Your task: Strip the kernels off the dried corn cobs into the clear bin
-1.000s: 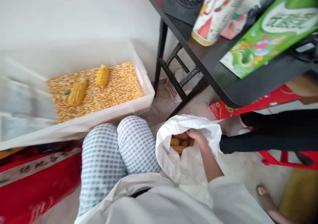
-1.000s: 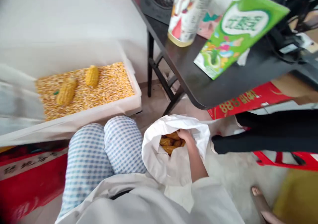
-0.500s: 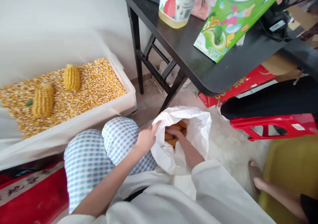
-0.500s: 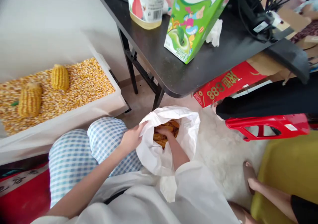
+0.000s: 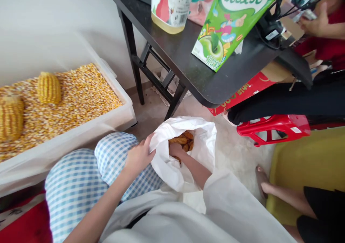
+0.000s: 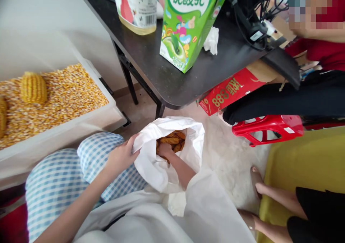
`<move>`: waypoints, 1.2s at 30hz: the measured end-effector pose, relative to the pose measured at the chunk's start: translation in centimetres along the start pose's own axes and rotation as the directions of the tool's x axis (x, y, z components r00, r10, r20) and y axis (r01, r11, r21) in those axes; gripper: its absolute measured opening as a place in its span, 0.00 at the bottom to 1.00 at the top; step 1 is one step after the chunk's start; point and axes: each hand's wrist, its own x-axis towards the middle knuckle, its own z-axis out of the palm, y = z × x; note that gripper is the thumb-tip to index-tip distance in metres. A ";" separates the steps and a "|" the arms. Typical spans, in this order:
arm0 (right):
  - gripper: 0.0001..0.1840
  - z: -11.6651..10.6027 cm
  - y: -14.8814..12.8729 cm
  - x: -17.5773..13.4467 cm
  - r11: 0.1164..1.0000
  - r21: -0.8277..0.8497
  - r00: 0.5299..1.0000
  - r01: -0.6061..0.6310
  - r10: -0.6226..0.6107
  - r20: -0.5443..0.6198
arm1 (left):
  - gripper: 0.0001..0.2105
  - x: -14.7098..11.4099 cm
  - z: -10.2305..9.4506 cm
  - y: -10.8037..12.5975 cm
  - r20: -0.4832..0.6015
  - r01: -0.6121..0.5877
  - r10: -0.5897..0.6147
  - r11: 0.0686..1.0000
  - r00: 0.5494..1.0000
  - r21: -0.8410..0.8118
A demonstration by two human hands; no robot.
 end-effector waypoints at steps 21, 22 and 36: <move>0.23 -18.5 2.9 -17.8 0.974 0.226 0.978 -0.009 0.055 -0.200 | 0.15 0.6 0.0 2.5 -0.386 -0.430 0.349 0.891 0.854 -0.146; 0.23 -18.9 3.3 -18.2 0.963 0.270 0.979 -0.006 0.060 -0.192 | 0.15 0.6 0.0 2.5 -0.394 -0.428 0.336 0.888 0.855 -0.170; 0.17 -13.6 -0.5 -13.2 0.345 0.928 0.980 0.141 -0.183 -0.081 | 0.12 -0.3 -2.1 6.3 -0.193 -0.354 0.371 0.436 0.908 -0.828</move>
